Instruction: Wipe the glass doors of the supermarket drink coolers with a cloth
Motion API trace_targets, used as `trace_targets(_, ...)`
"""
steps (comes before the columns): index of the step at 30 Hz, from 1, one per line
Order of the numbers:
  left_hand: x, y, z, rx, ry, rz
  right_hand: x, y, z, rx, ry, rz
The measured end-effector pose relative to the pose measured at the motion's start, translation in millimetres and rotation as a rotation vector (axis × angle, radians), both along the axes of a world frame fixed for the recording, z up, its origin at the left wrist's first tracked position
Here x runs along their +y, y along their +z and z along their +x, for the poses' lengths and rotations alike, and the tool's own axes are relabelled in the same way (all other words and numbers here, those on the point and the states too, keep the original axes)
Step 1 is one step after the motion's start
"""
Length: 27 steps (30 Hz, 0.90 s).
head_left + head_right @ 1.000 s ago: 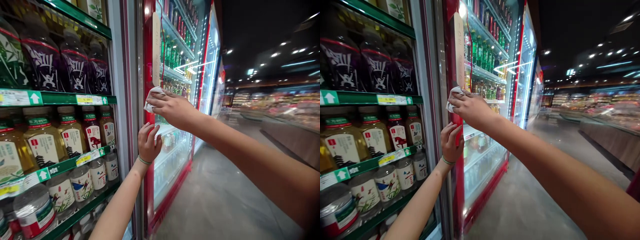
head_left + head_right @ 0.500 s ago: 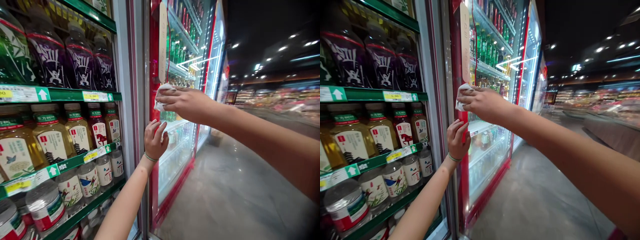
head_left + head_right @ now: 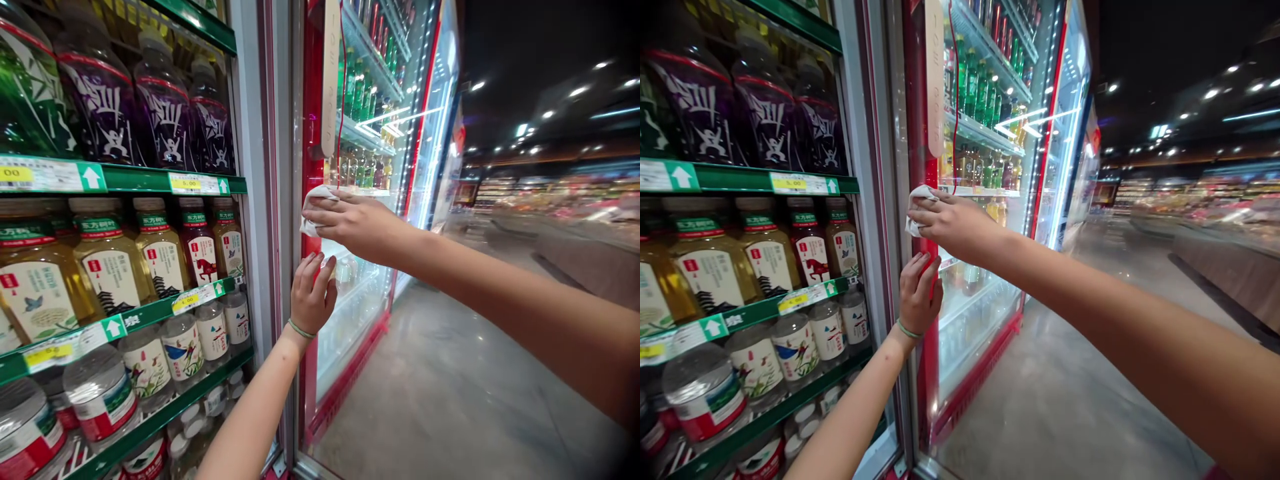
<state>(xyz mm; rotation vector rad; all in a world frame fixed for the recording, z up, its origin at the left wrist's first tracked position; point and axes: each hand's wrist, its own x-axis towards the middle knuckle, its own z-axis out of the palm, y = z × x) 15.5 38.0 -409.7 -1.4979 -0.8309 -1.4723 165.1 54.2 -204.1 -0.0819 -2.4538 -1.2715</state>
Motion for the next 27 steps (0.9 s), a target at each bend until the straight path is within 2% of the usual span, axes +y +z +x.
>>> trace_targets(5,-10,-3.4,4,-0.030,0.004,-0.078,2,-10.6,-3,0.101,0.007,-0.010)
trace_targets(9,-17,-10.8,10,-0.069,-0.005,-0.143,2,-25.1,-3,0.025,0.037,0.015)
trace_targets(14,-20,-16.7,16,-0.088,0.022,-0.212,-1,-33.3,-1,0.143,-0.024,0.049)
trace_targets(17,-20,-18.1,17,-0.079,0.038,-0.226,-2,-38.5,-1,0.075,-0.001,0.081)
trace_targets(22,-19,-19.6,16,-0.062,0.058,-0.238,-5,-41.5,3,0.194,-0.038,0.020)
trace_targets(27,-19,-20.0,17,-0.050,0.074,-0.224,-8,-37.7,17,0.182,-0.031,-0.006)
